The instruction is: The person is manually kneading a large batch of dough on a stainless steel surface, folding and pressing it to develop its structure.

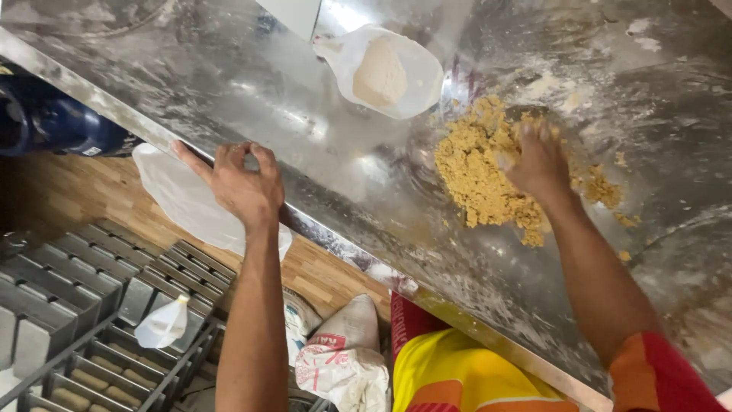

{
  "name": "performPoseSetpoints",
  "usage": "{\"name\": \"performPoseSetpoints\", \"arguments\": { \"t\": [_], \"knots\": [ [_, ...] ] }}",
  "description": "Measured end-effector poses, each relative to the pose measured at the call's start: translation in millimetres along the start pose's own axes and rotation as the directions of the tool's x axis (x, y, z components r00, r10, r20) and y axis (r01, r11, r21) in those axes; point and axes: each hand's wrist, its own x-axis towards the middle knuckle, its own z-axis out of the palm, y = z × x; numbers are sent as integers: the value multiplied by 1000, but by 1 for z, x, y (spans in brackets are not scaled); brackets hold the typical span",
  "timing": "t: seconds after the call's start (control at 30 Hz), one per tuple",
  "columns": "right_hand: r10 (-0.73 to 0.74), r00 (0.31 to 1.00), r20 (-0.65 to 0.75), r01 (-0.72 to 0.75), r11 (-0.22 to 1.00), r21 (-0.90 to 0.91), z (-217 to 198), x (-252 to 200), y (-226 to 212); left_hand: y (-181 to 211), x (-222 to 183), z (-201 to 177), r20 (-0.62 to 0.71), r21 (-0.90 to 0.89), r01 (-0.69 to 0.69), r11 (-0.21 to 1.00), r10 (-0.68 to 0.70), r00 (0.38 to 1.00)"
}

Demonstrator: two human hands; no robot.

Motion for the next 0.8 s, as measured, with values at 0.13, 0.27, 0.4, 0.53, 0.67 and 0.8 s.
{"name": "performPoseSetpoints", "arguments": {
  "t": [0.13,0.27,0.4,0.53,0.67,0.8],
  "knots": [
    [-2,979,-204,39,983,177,-20,24,-71,-9,-4,8,6,-4,14,1000,-14,1000],
    [-80,996,-41,54,897,-439,11,28,-134,-9,-4,12,-36,15,-19,1000,19,999],
    [-392,911,-130,321,869,-376,112,29,-84,-7,-5,3,-18,16,-33,999,34,999],
    [-700,607,-375,609,714,-345,117,-22,-38,-2,3,0,-34,30,-39,999,40,999],
    [-764,470,-441,608,643,-466,156,-26,38,4,7,-3,5,36,-59,998,59,998],
    [-706,566,-426,518,707,-482,138,-46,40,-44,-8,32,27,-55,-184,981,186,982]
  ]
}}
